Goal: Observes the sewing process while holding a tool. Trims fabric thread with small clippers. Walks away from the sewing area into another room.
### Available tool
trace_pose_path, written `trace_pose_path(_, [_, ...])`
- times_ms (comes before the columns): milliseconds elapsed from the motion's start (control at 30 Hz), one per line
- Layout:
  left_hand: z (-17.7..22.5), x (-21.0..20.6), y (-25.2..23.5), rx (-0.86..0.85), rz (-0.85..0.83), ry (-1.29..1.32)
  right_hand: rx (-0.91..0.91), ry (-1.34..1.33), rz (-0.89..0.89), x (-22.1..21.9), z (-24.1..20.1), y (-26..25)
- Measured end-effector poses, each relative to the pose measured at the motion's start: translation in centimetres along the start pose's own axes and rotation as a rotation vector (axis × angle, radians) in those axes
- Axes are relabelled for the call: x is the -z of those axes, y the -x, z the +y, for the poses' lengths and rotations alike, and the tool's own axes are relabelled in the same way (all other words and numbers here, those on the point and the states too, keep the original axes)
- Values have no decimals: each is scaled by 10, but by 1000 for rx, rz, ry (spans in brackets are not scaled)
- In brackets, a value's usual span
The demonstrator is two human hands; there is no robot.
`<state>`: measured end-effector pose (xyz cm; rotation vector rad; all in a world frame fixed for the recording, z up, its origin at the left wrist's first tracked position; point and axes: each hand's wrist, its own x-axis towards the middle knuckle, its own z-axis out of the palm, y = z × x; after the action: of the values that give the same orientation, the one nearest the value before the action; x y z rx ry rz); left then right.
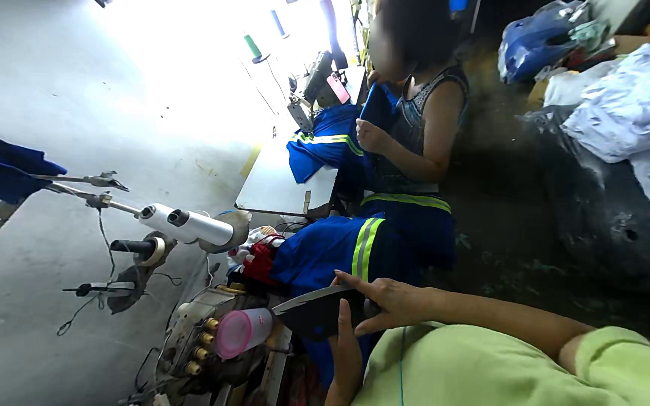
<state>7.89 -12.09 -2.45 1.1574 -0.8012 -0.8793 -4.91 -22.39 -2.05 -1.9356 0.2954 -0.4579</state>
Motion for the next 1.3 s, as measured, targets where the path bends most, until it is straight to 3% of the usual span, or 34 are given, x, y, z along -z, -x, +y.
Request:
trace_pose_path(267, [-2, -2, 1, -1, 43, 43, 42, 31, 16, -3, 5, 1])
trace_pose_path(400, [1, -8, 2, 33, 147, 37, 38, 83, 51, -2, 2, 2])
trace_pose_path(733, [0, 0, 4, -12, 30, -10, 69, 20, 28, -3, 6, 3])
trace_pose_path(1300, [-1, 6, 16, -8, 175, -69, -20, 40, -60, -7, 0, -3])
